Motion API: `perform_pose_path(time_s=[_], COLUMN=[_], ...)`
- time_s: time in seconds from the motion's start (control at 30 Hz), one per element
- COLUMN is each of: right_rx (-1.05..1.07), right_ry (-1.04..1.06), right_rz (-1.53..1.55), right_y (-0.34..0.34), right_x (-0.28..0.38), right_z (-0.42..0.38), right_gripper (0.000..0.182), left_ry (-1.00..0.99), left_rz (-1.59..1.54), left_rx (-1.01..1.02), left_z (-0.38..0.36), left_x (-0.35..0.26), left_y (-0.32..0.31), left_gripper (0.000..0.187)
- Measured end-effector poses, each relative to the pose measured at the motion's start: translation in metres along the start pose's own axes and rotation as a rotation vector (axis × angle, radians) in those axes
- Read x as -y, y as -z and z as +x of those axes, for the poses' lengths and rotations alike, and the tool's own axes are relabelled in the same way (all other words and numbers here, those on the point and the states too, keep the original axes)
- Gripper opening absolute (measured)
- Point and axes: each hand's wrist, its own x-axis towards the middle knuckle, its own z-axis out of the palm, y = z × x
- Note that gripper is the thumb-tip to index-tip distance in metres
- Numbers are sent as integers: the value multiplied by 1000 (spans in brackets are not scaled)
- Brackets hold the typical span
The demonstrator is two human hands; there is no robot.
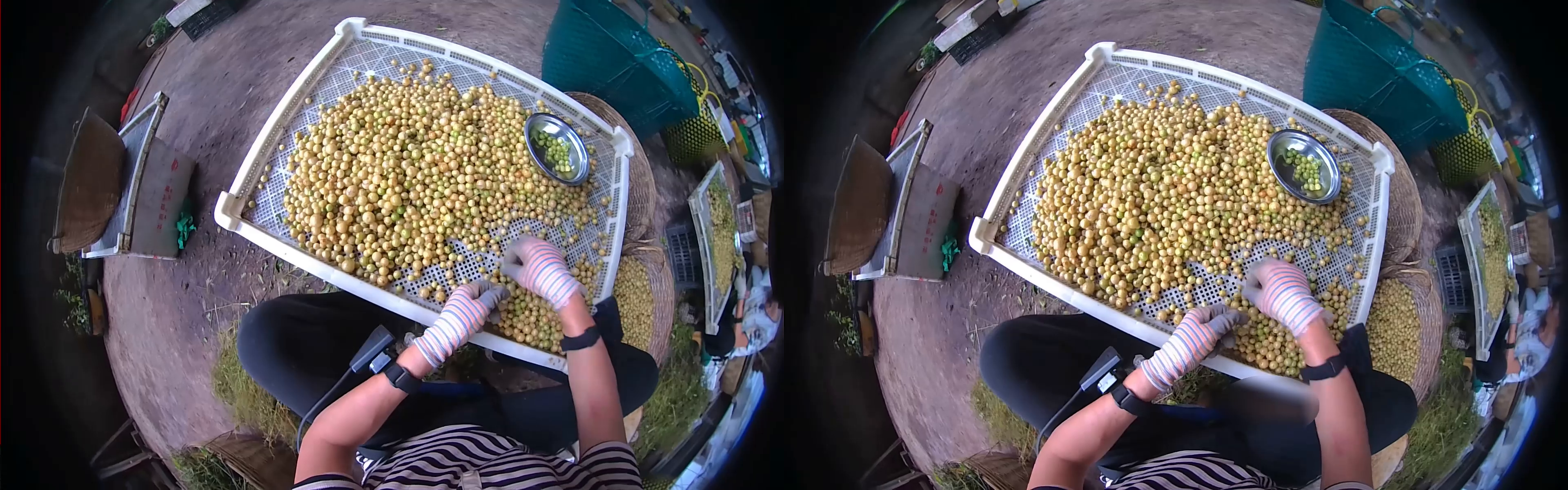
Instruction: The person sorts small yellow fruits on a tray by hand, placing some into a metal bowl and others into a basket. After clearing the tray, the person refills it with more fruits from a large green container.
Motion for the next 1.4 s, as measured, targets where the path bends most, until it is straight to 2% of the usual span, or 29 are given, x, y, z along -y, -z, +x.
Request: perform_pose_path(time_s=[0.03, 0.07, 0.13, 0.23, 0.3, 0.37, 0.47, 0.6, 0.63, 0.73, 0.77, 0.87, 0.9, 0.93, 1.0, 1.1, 1.2, 1.33, 1.37, 1.4], right_rx=[15, 60, -89, -499, -436, -378, -278, -303, -232, -191, -102, 49, -21, -201, -314, -359, -473, -359, -311, -305], right_ry=[111, 110, 103, 352, 352, 280, 181, 283, 308, 229, 161, 322, 331, 371, 275, 272, 315, 459, 384, 368], right_rz=[-65, -71, -30, 73, -63, -314, -361, -342, -387, -103, 64, 408, 439, 336, 248, 234, 83, -259, -401, -399], right_y=[5, 14, 16, -3, -12, -13, -12, -6, 1, 12, 15, 40, 39, 34, 29, 12, 1, -7, -10, -11], right_x=[-9, -7, -3, 15, 28, 47, 50, 43, 46, 47, 48, 56, 45, 31, 8, -3, -1, 9, 14, 14], right_z=[-17, -26, -23, 1, 15, 21, 28, 28, 29, 20, 18, -12, -9, -3, -2, -2, 2, 6, 6, 7], right_gripper=[26, 20, 15, 12, 15, 17, 16, 12, 15, 16, 17, 18, 20, 18, 17, 14, 12, 14, 13, 12], left_ry=[2, 4, 23, 19, -3, -6, 3, -7, -22, -45, -45, -92, -123, -113, -95, -162, -176, -134, -127, -114], left_rz=[60, 120, 154, 155, 139, -24, -177, -320, -350, -439, -495, -587, -604, -601, -595, -528, -457, -419, -407, -397], left_rx=[-12, -24, -22, -39, -70, -104, -154, -192, -205, -184, -171, -127, -104, -106, -115, -184, -220, -219, -217, -205], left_z=[0, 0, -4, -6, 0, -1, -3, 3, 3, 6, 9, 7, 7, 8, 6, -1, -2, 0, 1, 1], left_x=[1, 2, -1, -5, 1, -2, -8, -4, -2, 1, 2, 6, 5, 5, 0, -6, -10, -11, -11, -10], left_y=[1, 1, 2, 7, 13, 17, 26, 37, 37, 41, 43, 46, 45, 46, 47, 45, 45, 47, 47, 46], left_gripper=[30, 30, 30, 29, 26, 25, 25, 28, 30, 36, 37, 37, 36, 35, 32, 28, 29, 28, 28, 28])
